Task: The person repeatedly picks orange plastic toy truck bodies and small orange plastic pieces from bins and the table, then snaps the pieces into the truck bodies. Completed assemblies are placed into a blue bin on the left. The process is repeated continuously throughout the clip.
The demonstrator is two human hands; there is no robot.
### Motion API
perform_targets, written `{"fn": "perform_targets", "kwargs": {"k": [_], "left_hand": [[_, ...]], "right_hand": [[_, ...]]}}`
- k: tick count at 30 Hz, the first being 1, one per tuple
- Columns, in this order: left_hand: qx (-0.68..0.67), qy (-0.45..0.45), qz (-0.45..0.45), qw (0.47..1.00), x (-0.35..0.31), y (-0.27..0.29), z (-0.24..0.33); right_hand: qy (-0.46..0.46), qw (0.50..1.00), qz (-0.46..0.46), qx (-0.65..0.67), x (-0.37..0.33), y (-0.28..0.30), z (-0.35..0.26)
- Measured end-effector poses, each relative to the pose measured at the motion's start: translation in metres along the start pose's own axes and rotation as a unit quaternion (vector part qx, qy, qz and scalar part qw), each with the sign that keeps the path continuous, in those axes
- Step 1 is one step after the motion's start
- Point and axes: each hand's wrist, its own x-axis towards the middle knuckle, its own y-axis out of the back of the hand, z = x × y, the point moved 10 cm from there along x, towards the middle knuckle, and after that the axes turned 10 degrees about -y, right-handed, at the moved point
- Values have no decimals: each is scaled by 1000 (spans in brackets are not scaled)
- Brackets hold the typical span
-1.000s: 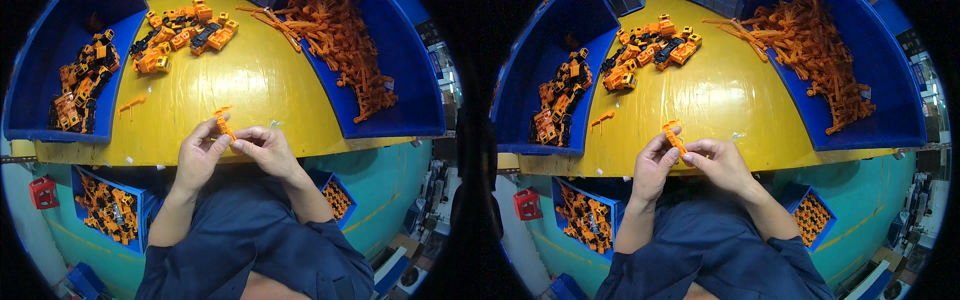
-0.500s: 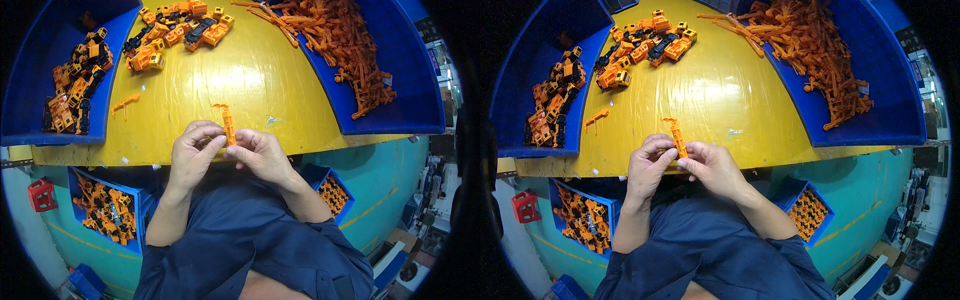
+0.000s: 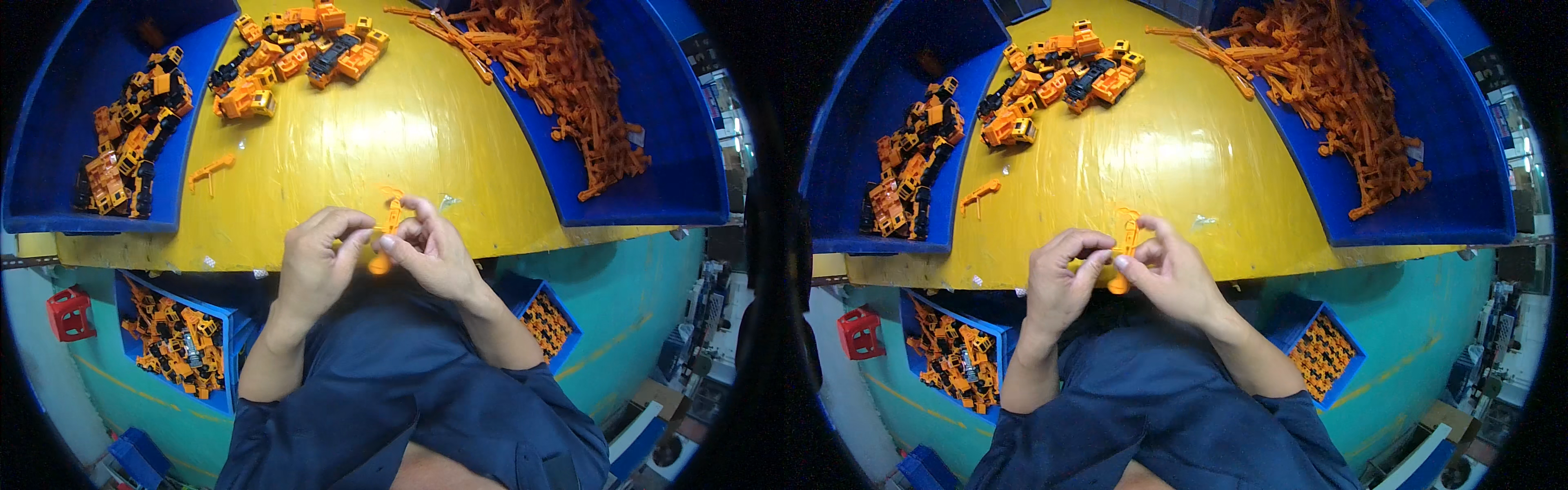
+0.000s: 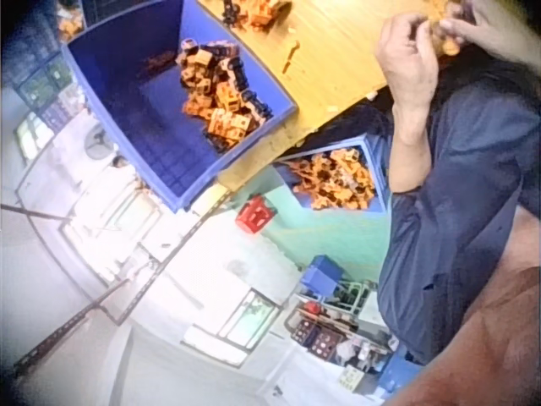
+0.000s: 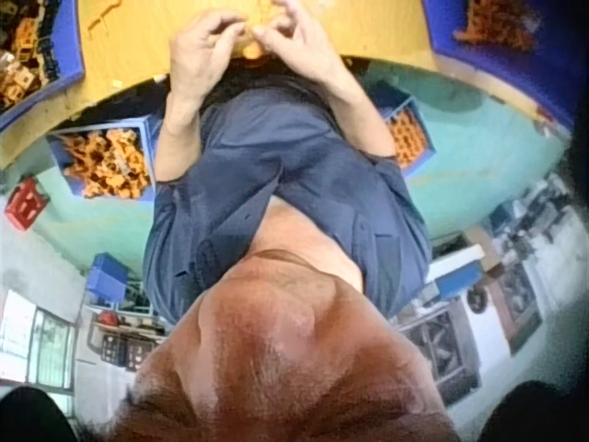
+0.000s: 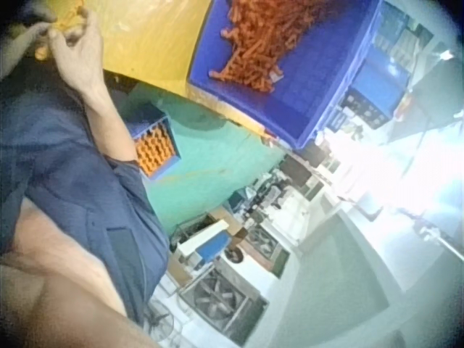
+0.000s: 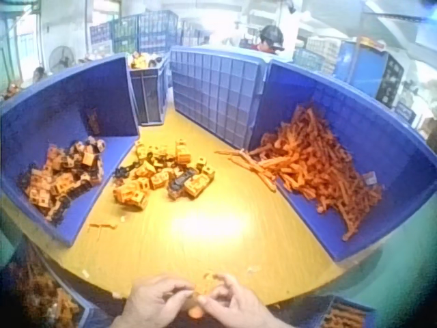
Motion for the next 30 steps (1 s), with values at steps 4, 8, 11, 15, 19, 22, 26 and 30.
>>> {"fn": "perform_targets", "kwargs": {"k": [4,8,11,15,19,22,26,30], "left_hand": [[-16,11,-21,1000,4,-1,-4],[-134,153,-109,973,-2,-18,-33],[-80,72,-189,976,15,-15,-26],[349,-98,91,927,80,88,-22],[437,-53,97,893,123,139,-71],[387,-73,120,911,127,161,-76],[82,-61,191,976,103,170,-64],[-358,10,185,915,64,99,-59]], "right_hand": [[197,962,103,-161,-18,4,-38],[304,822,134,-462,-34,-8,-60],[328,791,164,-490,-40,0,-63],[275,893,182,-306,-41,26,-48],[115,976,90,-164,-31,30,-5],[71,992,96,-34,-30,40,11],[17,996,76,-32,-22,43,19],[64,997,30,13,-12,21,-10]]}}
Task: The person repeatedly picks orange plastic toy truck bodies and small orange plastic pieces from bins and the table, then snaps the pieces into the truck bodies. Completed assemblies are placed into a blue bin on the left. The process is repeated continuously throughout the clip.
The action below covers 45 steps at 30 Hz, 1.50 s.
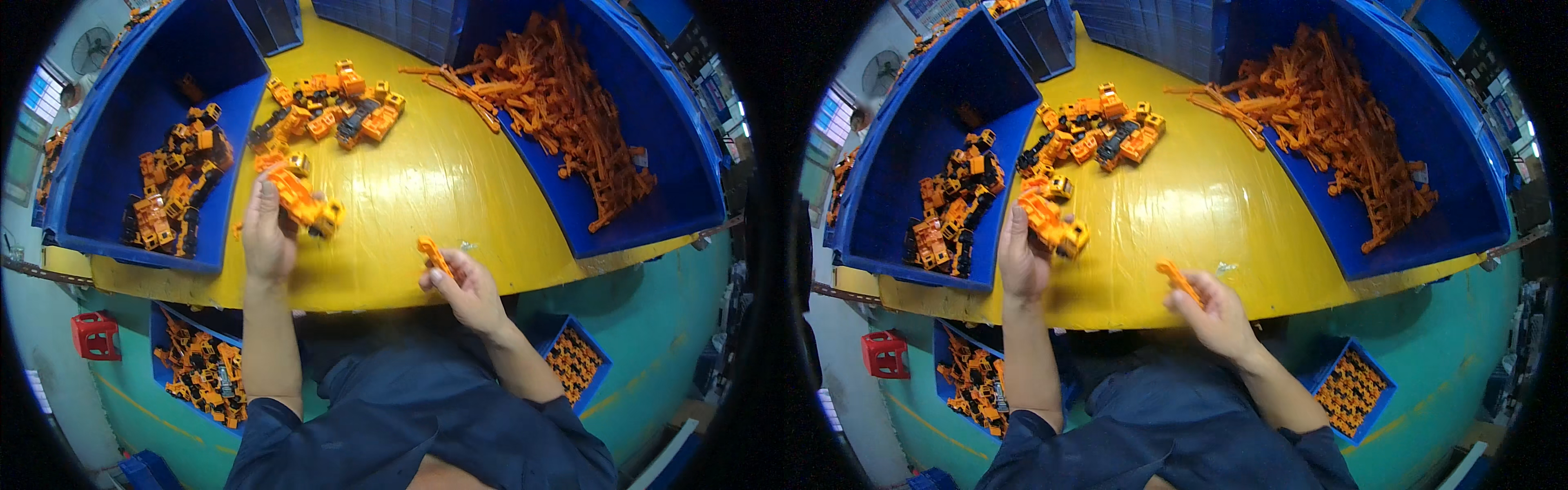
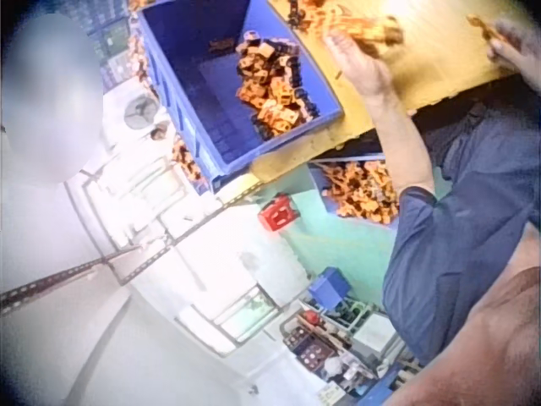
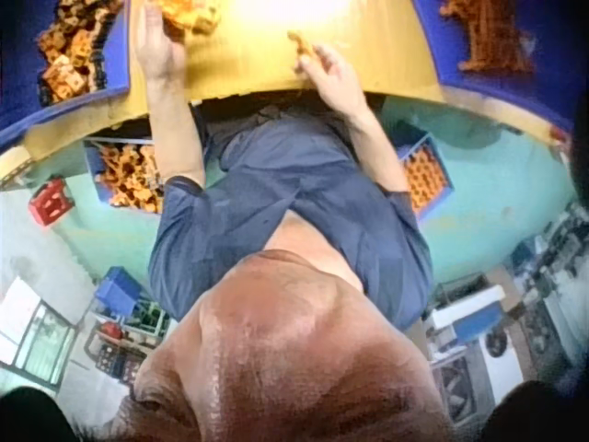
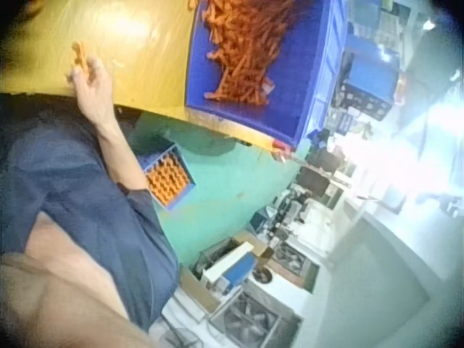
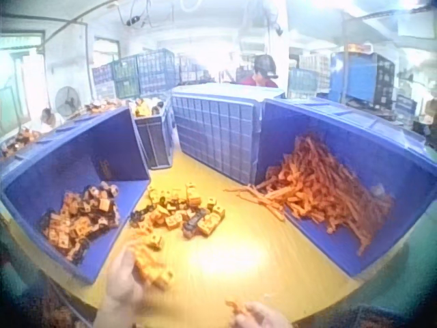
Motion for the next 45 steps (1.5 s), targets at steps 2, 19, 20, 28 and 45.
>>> {"fn": "perform_targets", "kwargs": {"k": [2,19,20,28,45], "left_hand": [[-86,71,13,994,-36,-20,-23],[-130,128,32,983,-94,-46,-46],[-121,128,38,984,-95,-42,-48],[-114,145,34,982,-102,-41,-53],[-125,153,44,979,-109,-50,-56]], "right_hand": [[34,999,-22,2,5,-17,-22],[23,965,-26,-261,38,-53,-44],[44,949,7,-311,37,-50,-48],[207,949,12,-236,16,-54,-75],[276,881,48,-380,3,-64,-80]]}}
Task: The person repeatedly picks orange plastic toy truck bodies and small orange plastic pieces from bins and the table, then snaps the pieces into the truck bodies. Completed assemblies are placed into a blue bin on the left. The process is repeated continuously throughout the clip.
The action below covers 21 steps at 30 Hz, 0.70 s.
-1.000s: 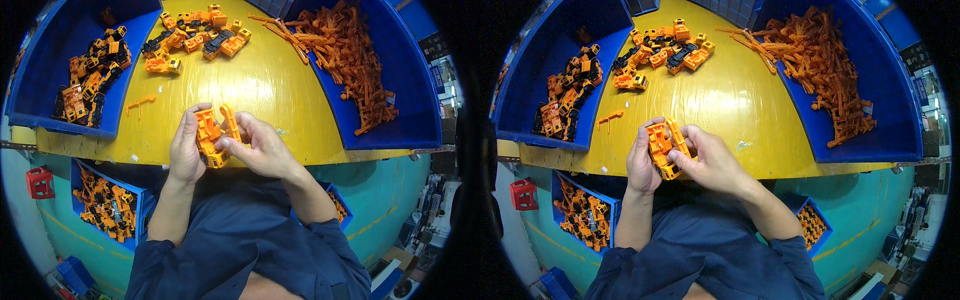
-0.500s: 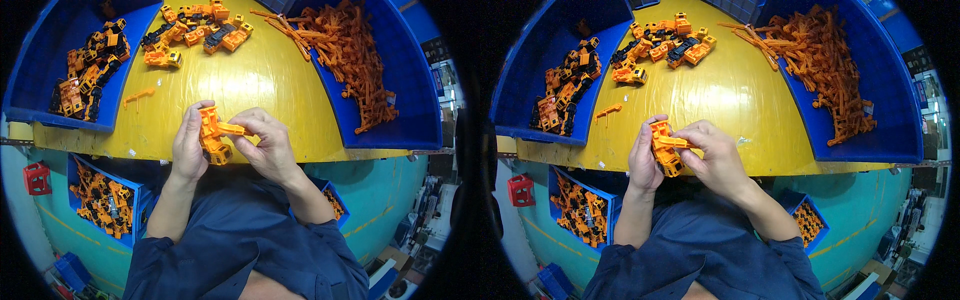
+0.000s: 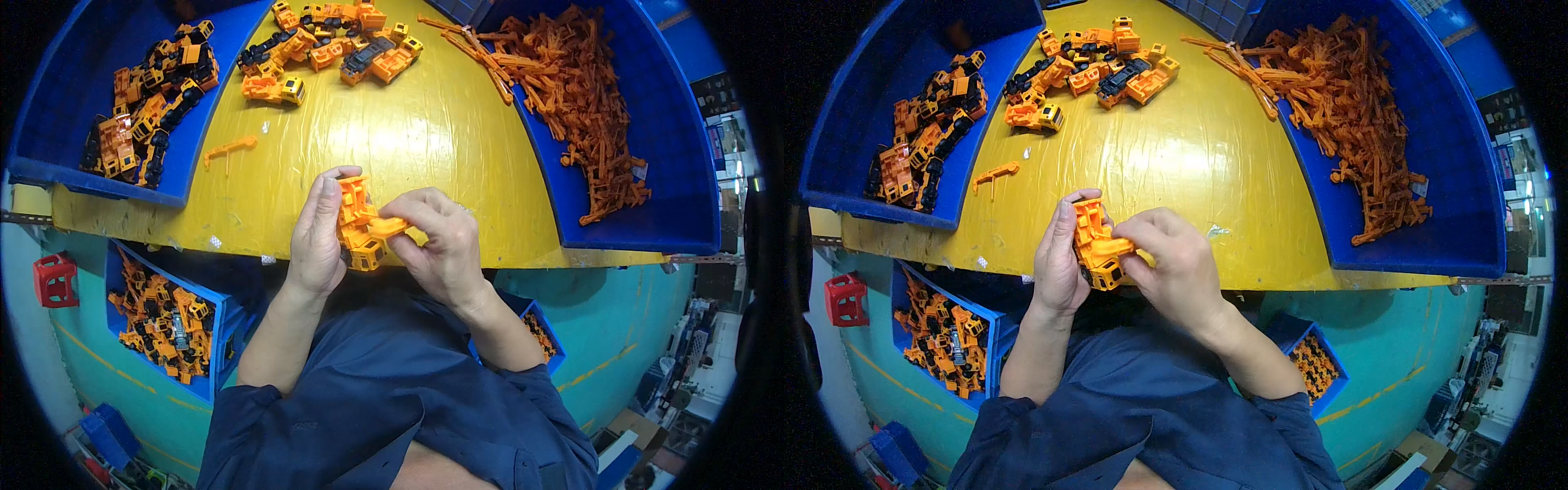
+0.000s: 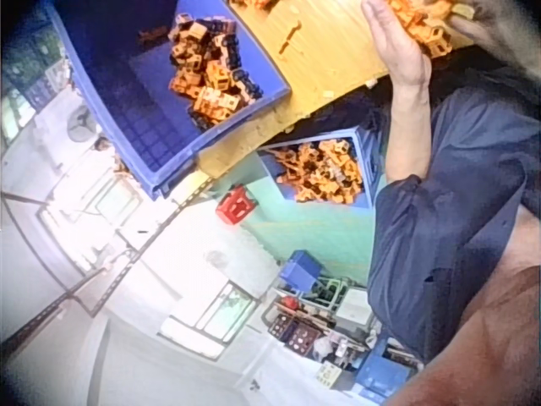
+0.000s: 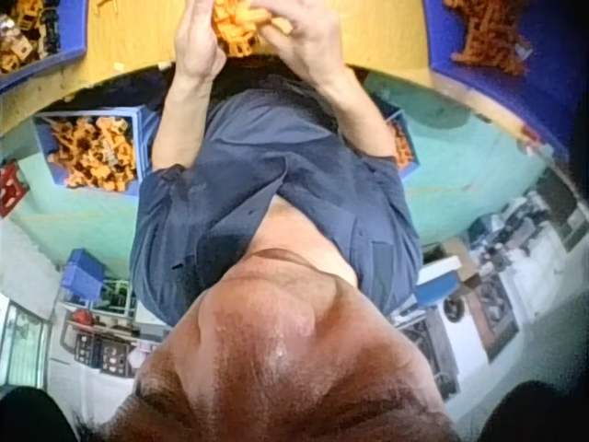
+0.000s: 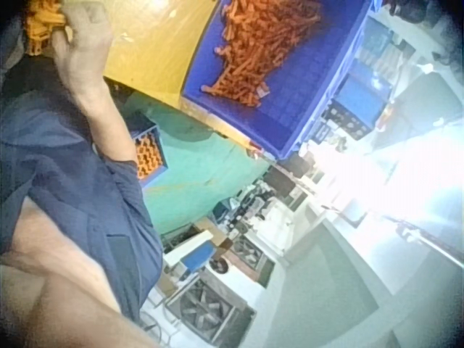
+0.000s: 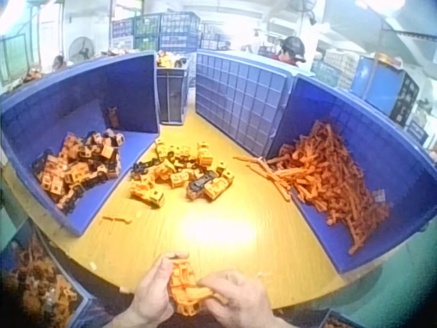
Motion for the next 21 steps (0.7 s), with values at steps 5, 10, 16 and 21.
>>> {"fn": "perform_targets", "kwargs": {"k": [5,10,16,21], "left_hand": [[40,-7,-4,999,-3,-2,2],[86,-20,-9,996,-4,3,1],[168,-93,-23,981,-4,6,8],[145,-102,2,984,-5,6,7]], "right_hand": [[151,980,4,-132,-8,-7,-29],[172,975,4,-139,-10,-12,-36],[-43,997,-56,-40,-11,-12,-4],[-56,995,-46,-65,-9,-6,-4]]}}
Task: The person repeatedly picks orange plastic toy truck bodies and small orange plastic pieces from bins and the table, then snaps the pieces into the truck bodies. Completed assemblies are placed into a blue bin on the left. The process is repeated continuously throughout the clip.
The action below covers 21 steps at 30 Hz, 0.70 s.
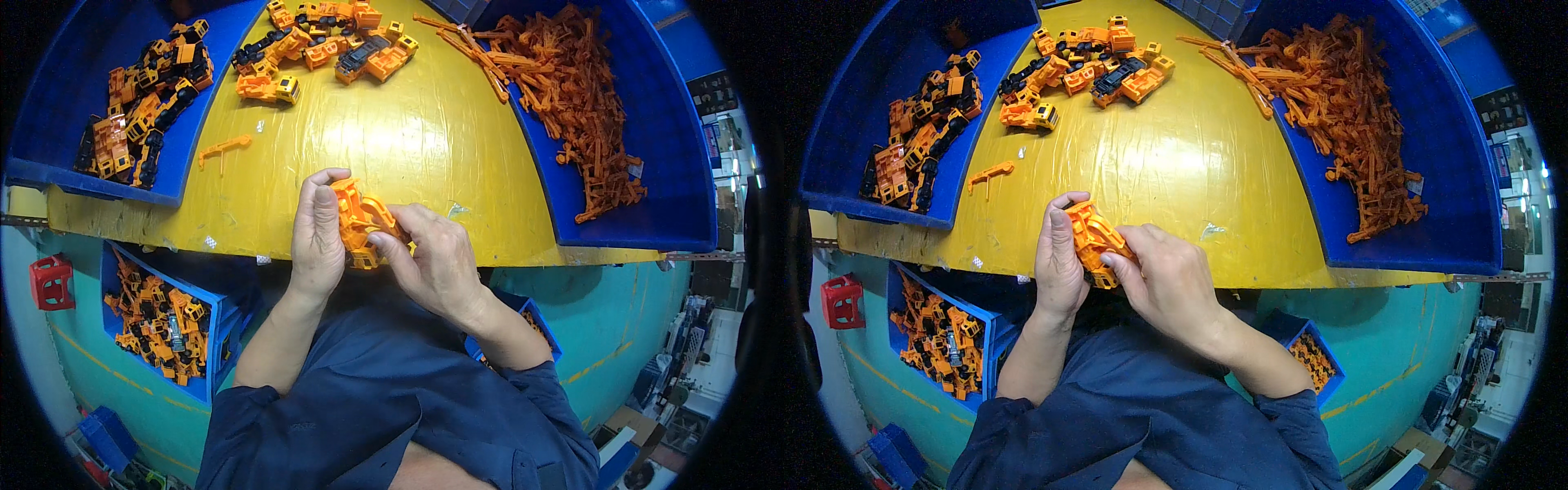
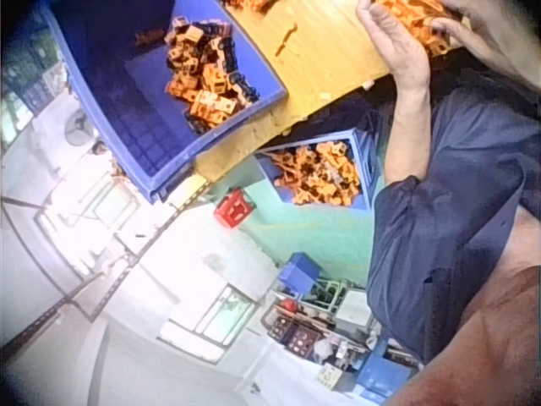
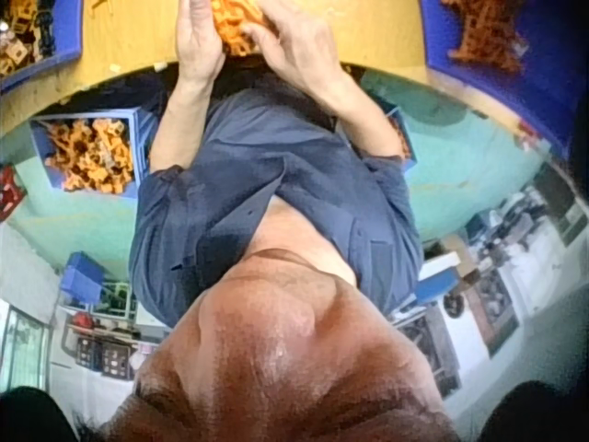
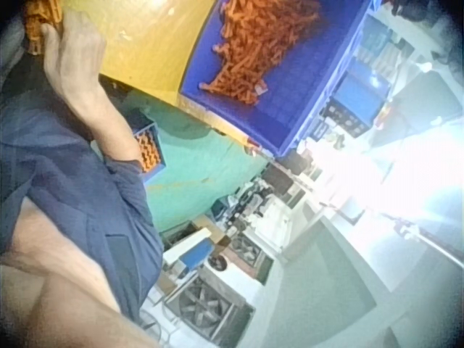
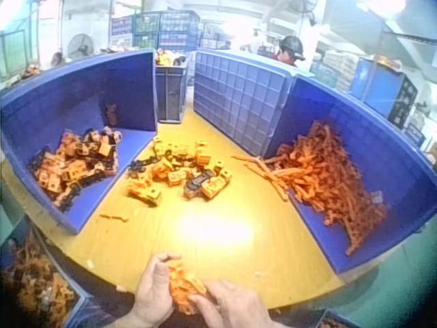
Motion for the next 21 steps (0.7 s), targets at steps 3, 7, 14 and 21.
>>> {"fn": "perform_targets", "kwargs": {"k": [3,7,14,21], "left_hand": [[-12,18,19,1000,0,1,-6],[-9,8,38,999,-1,5,-10],[14,14,49,999,-3,9,-12],[23,-5,55,998,-4,4,-6]], "right_hand": [[26,999,17,-10,1,1,-7],[48,998,24,-35,0,-2,-13],[-37,999,-28,-5,1,-17,4],[-27,998,-3,-62,0,-19,1]]}}
